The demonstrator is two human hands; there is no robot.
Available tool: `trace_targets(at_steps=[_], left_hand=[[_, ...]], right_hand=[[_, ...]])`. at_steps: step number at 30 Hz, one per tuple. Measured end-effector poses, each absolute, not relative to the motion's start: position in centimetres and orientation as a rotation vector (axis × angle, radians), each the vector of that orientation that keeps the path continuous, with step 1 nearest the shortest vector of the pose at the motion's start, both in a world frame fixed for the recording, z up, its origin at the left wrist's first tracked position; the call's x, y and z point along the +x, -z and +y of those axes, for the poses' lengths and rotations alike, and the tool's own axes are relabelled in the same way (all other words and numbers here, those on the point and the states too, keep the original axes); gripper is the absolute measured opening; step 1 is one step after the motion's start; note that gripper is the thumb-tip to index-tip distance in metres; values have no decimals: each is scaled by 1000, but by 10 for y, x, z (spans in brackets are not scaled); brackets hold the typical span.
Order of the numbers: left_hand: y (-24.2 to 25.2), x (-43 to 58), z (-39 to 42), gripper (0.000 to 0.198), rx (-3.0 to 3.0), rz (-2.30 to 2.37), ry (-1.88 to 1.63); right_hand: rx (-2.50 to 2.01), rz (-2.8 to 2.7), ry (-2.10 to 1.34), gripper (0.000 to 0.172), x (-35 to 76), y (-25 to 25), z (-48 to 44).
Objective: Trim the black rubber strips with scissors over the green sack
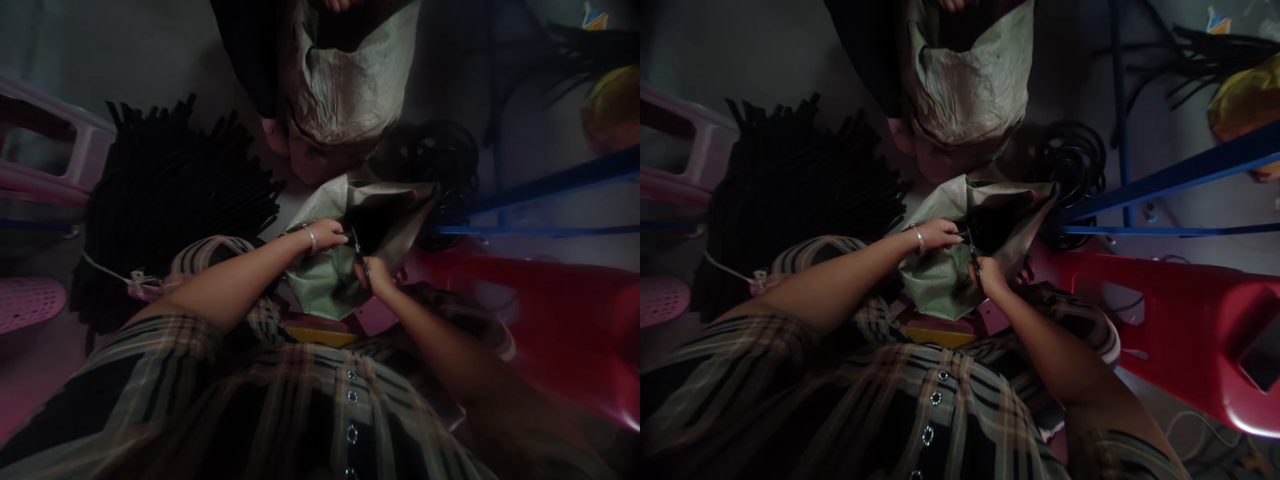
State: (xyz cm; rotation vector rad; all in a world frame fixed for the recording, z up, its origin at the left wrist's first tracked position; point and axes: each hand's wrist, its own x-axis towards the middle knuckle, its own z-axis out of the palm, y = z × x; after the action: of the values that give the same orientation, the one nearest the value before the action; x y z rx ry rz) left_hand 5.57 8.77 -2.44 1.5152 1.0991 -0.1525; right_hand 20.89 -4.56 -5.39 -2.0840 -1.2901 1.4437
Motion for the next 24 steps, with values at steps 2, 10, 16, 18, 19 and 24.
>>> trace_targets(at_steps=[2,10,16,18,19,24], left_hand=[[24,55,88,14,1497,1111,160],[17,59,88,10,1332,1152,59],[15,62,84,6,1260,1091,37],[16,62,84,5,1243,1097,-6],[16,62,84,5,1236,1102,-22],[17,62,84,6,1243,1058,16]], right_hand=[[-2112,-1293,-1407,20,209,54,-45],[-2171,-1531,-1340,21,206,60,-39],[-2182,-1570,-1374,22,202,55,-37],[-2175,-1559,-1384,22,202,55,-37],[-2172,-1555,-1389,22,202,55,-38],[-2165,-1575,-1397,25,203,59,-41]])
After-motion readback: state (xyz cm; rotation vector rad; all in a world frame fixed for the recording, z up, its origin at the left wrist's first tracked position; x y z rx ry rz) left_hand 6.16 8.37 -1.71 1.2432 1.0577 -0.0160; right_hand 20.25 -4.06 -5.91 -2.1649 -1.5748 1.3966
